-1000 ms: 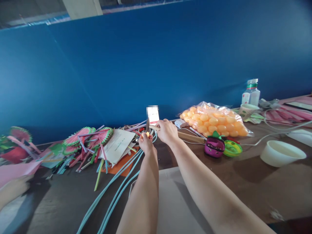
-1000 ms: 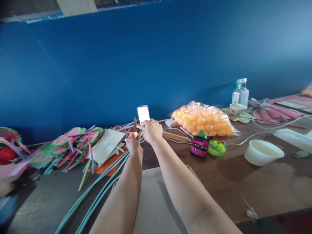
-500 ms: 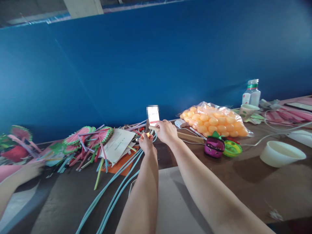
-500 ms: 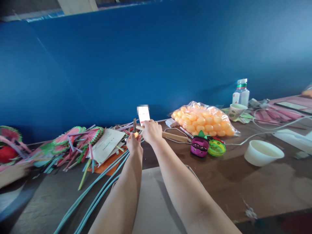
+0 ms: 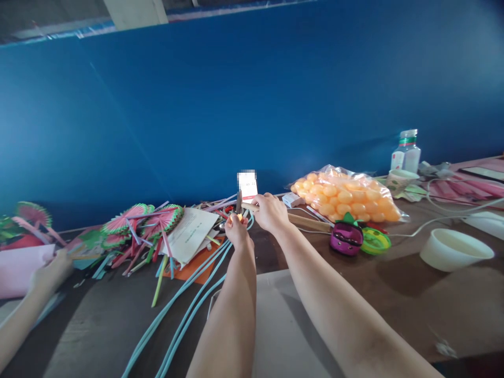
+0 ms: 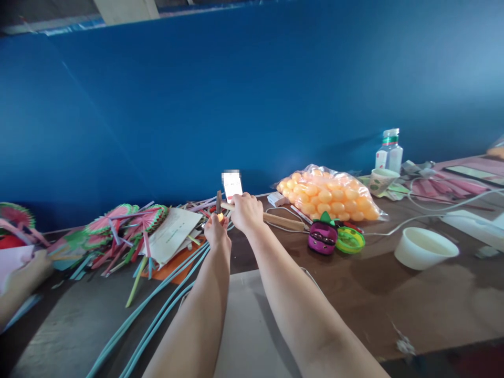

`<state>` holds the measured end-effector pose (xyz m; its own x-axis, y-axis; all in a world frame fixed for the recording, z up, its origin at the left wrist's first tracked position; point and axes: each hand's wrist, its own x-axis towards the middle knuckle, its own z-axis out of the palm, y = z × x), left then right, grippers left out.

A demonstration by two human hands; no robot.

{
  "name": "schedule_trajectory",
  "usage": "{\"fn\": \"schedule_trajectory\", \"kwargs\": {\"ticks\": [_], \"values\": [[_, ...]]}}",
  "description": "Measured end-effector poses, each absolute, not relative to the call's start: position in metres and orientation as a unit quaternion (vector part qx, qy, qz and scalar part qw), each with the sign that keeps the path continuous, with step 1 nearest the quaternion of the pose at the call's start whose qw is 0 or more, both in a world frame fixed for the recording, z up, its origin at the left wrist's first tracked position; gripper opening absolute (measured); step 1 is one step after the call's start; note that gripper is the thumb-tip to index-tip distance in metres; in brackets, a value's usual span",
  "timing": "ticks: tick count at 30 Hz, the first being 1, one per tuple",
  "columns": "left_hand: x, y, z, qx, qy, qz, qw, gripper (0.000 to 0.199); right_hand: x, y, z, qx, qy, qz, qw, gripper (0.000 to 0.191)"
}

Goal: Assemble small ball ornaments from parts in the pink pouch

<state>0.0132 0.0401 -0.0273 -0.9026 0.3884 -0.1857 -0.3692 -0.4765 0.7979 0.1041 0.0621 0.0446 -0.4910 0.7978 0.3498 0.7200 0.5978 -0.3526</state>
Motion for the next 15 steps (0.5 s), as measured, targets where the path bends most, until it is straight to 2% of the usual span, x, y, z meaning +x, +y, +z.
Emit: {"fn": "schedule_trajectory", "kwargs": {"ticks": [15], "values": [[0.0137,0.0403,-0.0268,0.004,0.453,0.865,0.216,0.015,0.1046,0.0628,0.0459,-0.436,-0.856,0.082,0.265,0.02]]}}
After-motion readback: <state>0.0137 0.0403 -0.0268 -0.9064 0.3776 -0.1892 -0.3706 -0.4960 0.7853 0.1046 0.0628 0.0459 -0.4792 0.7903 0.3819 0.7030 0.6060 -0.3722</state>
